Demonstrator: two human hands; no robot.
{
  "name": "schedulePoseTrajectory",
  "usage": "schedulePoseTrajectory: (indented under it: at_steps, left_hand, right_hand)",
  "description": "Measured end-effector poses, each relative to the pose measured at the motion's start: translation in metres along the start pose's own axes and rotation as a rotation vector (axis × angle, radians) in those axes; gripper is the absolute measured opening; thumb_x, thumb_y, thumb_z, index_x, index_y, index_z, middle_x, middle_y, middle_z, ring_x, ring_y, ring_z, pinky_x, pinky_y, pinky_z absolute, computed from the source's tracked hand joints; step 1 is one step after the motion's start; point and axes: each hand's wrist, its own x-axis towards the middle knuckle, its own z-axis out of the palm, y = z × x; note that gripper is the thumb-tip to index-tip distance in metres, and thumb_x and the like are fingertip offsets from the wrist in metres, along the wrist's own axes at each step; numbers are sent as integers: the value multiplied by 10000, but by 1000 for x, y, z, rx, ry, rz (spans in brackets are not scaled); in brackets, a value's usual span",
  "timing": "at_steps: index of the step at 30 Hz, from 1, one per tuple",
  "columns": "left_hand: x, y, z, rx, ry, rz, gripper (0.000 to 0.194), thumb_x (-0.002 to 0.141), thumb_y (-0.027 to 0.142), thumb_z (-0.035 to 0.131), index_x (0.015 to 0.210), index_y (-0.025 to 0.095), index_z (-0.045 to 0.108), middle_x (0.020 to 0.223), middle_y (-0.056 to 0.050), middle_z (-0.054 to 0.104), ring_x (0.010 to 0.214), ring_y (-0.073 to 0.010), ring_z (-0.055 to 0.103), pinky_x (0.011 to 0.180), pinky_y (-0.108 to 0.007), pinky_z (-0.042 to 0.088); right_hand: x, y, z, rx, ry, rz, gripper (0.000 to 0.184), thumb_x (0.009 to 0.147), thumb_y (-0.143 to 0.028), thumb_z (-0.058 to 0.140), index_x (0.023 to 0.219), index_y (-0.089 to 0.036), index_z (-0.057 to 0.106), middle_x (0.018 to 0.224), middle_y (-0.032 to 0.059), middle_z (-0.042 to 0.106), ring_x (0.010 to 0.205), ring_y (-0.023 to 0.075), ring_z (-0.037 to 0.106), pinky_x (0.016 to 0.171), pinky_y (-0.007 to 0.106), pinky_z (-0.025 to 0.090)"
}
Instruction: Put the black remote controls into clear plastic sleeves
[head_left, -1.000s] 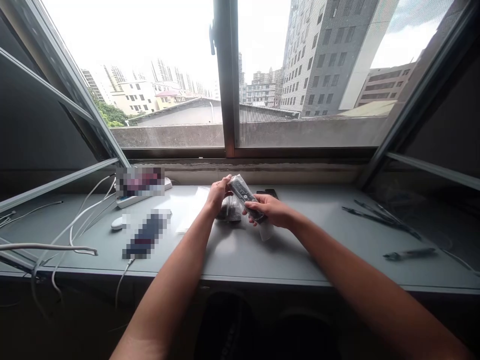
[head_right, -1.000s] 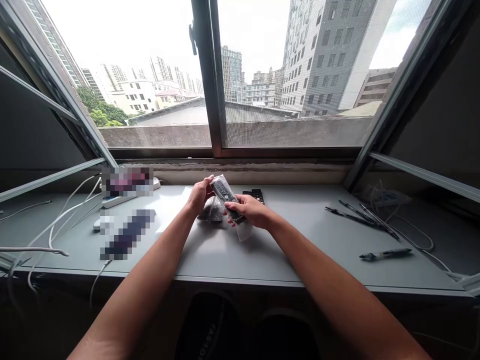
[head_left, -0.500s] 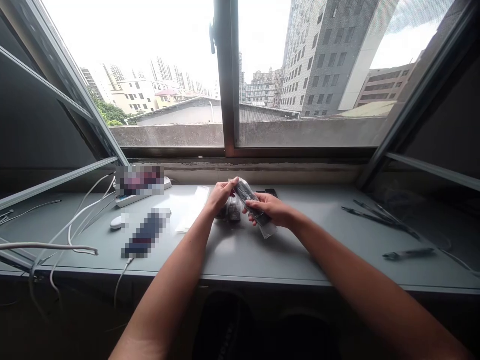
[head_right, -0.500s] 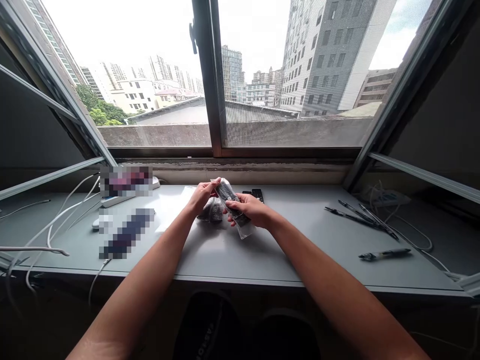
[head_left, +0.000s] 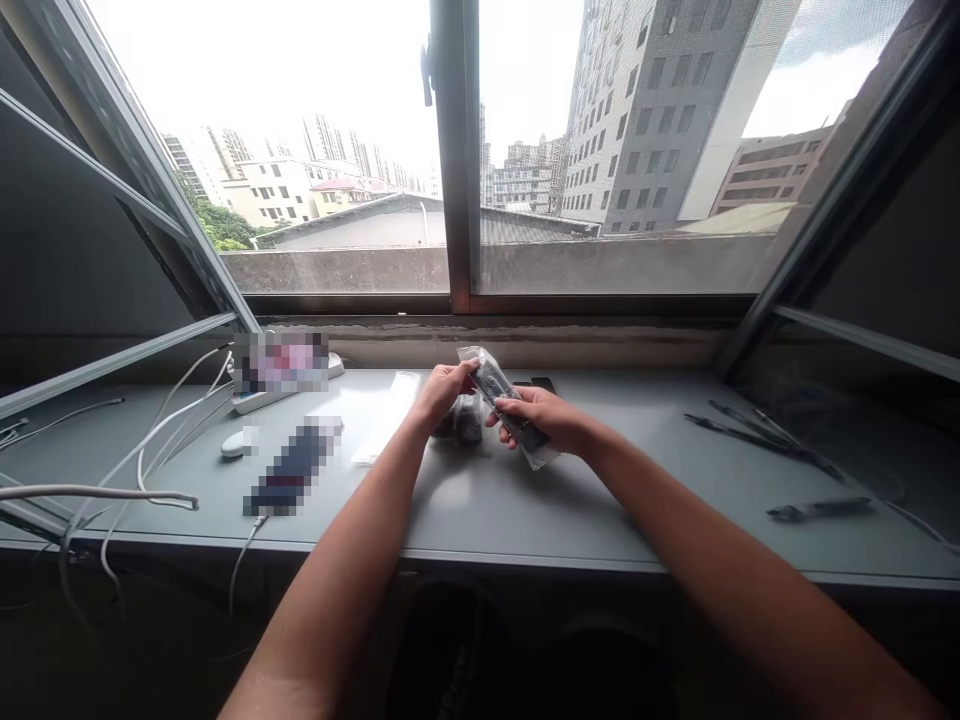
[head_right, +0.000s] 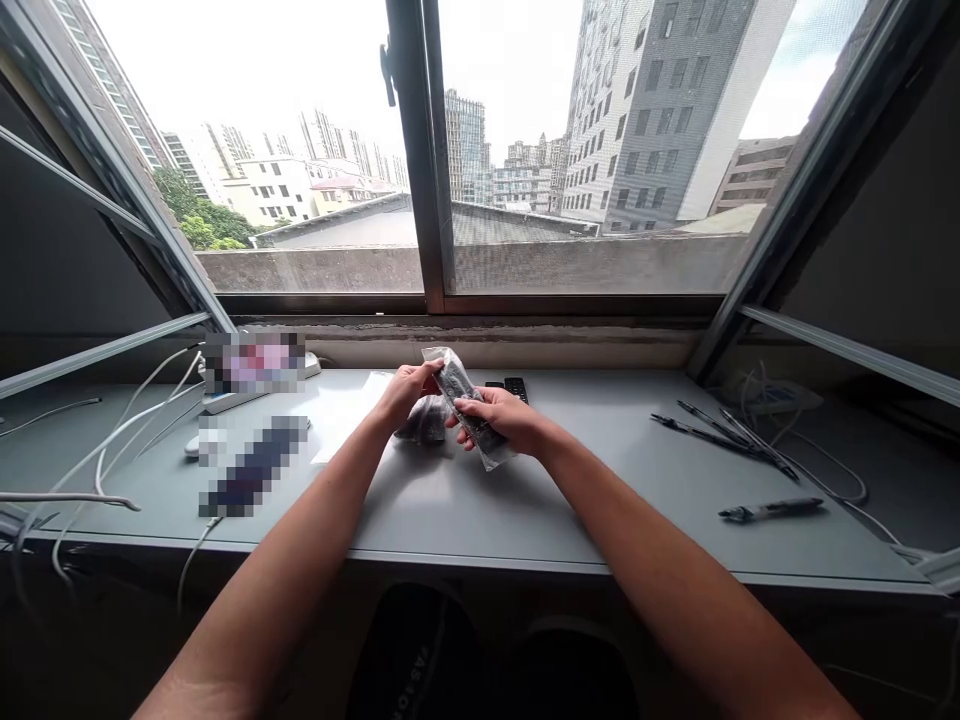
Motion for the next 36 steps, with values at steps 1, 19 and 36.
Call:
schedulePoseTrajectory:
  at_steps: [1, 19, 36]
  left_hand:
    - [1, -1, 0, -14, 25, 20, 468, 851, 590, 799, 686, 156, 742, 722, -94, 710, 734, -215, 675, 797, -343, 552]
    - [7, -1, -6, -196, 208, 71, 413, 781, 542, 897, 789, 152, 763, 803, -73, 736, 746, -180, 658, 771, -309, 568]
    - [14, 4, -37, -510, 835, -75, 133, 996, 313, 603, 1003, 217, 695, 897, -36, 727, 798, -143, 720, 650, -209, 547]
  right_hand:
    - [0, 0, 0, 2, -11, 15, 291, 944, -359, 852, 1071, -169, 672, 1014, 133, 817, 673, 187, 752, 577, 301, 672]
    - [-1, -3, -1, -7, -50, -15, 350, 912, -410, 874, 1099, -181, 688, 1036, 120, 801, 665, 149, 697, 496, 214, 552]
    - [5, -12, -21, 218, 303, -245, 205, 949, -375, 832, 1075, -238, 745, 1326, 77, 744, 1071, 242, 780, 693, 272, 658]
